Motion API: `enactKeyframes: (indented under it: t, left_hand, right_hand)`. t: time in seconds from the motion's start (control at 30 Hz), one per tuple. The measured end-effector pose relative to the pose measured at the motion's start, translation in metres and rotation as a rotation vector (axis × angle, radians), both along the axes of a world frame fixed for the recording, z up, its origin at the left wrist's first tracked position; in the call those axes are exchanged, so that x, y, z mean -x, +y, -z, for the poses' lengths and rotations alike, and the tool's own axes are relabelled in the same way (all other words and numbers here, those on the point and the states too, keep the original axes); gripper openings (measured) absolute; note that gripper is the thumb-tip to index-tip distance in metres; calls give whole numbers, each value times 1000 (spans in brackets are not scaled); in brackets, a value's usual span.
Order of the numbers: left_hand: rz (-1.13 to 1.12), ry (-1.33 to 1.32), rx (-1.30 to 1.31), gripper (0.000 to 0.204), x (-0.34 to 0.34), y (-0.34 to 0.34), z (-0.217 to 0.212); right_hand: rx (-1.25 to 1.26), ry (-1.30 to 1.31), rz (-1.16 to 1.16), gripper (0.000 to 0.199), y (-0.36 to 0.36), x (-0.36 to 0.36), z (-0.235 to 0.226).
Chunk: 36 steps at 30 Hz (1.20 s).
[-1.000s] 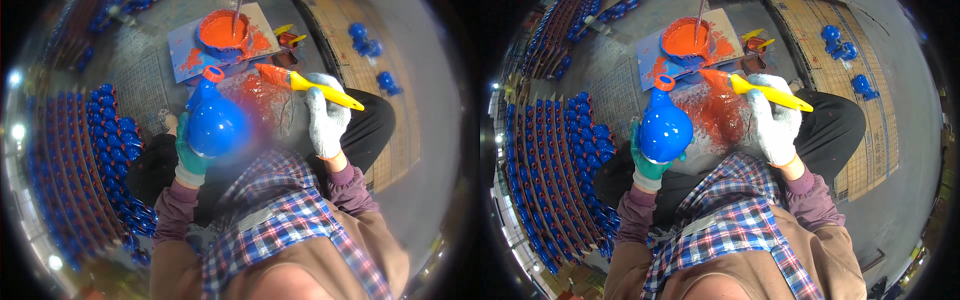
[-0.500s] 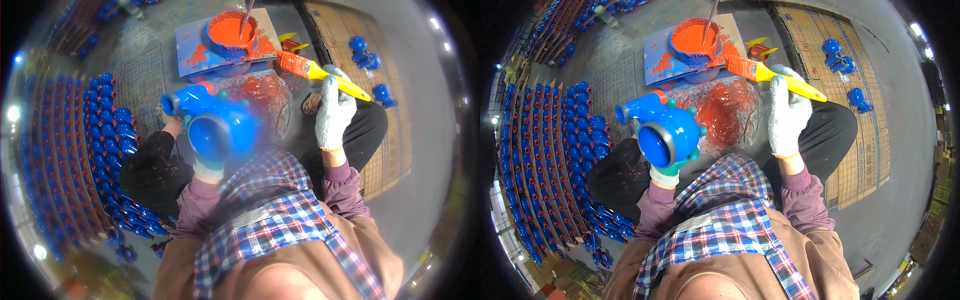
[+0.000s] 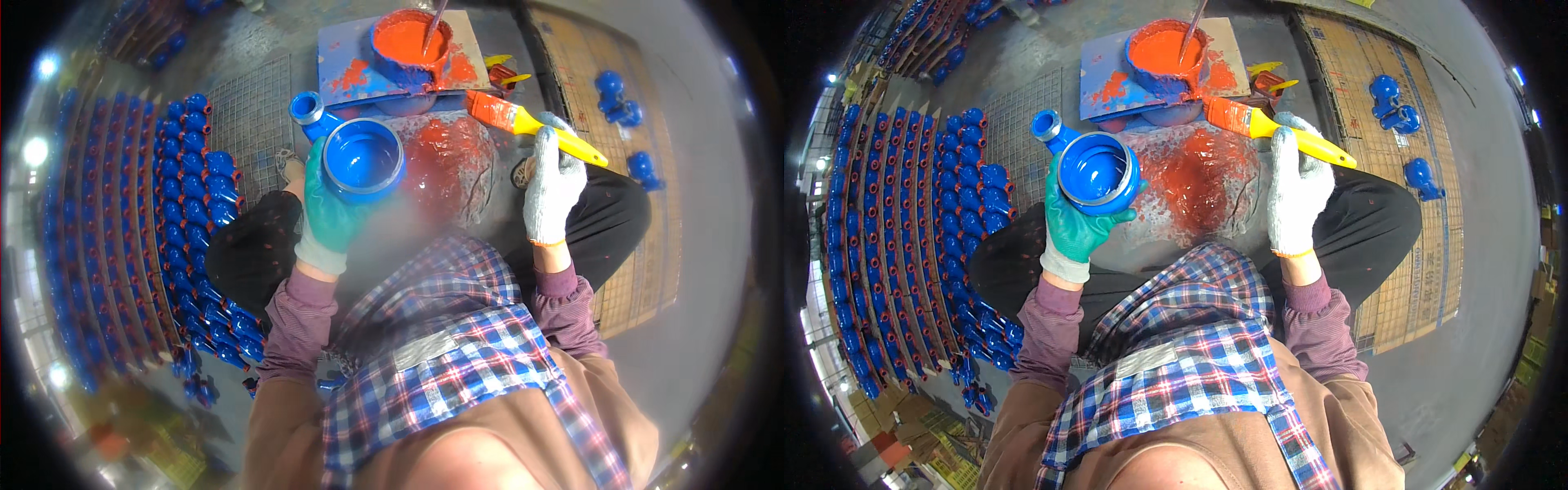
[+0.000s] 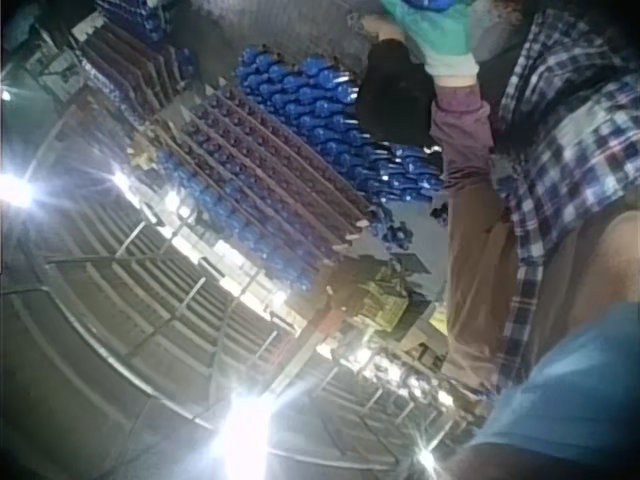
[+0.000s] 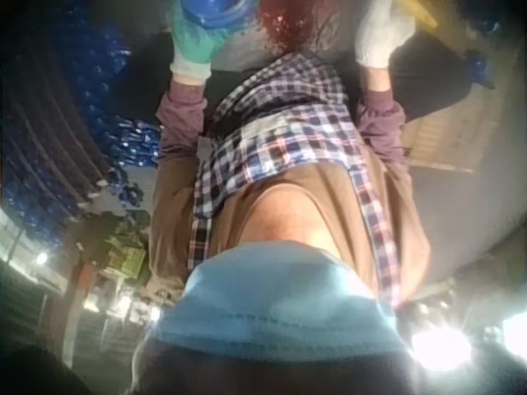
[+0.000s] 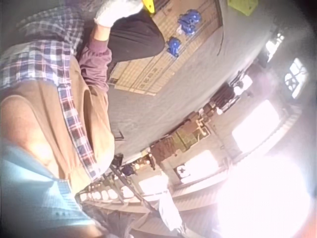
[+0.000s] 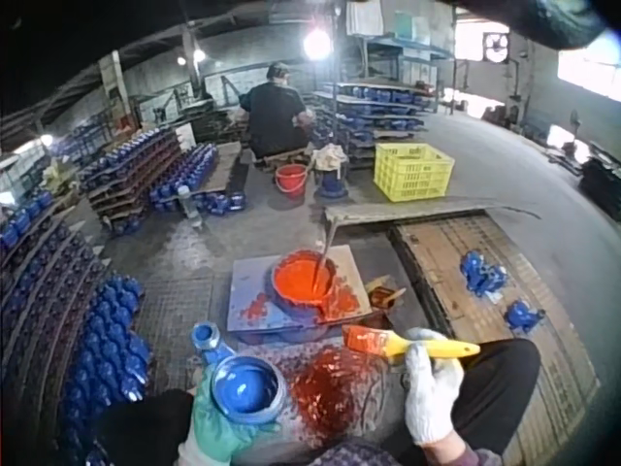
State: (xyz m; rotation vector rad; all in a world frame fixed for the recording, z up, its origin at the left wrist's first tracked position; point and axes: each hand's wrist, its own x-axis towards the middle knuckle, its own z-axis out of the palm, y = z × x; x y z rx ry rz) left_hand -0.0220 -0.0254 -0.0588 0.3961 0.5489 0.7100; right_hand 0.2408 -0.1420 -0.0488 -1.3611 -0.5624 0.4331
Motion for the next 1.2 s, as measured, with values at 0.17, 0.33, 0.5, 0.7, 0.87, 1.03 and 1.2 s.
enactKeyframes:
  t: [0.17, 0.33, 0.5, 0.7, 0.87, 1.03, 1.2]
  left_hand:
    - [55, 243, -201, 81, 19, 12, -44]
    - [68, -330, 62, 92, 7, 4, -76]
    - [50, -217, 145, 85, -12, 30, -62]
    - [84, -70, 112, 77, 14, 38, -71]
    - [45, -27, 142, 75, 24, 23, -65]
    - [-36, 68, 101, 66, 23, 11, -69]
    - [-49, 255, -133, 52, 23, 9, -68]
  right_hand:
    - [-18, 100, -20, 27, -3, 1, -7]
    - [-120, 258, -47, 26, 15, 1, -5]
    - [-162, 359, -149, 28, 61, -13, 16]
    - [30, -158, -184, 25, 119, -16, 23]
    - [233, -592, -210, 29, 157, -26, 45]
    - [349, -842, -315, 31, 156, -21, 40]
    - [341, -722, -246, 37, 139, -33, 32]
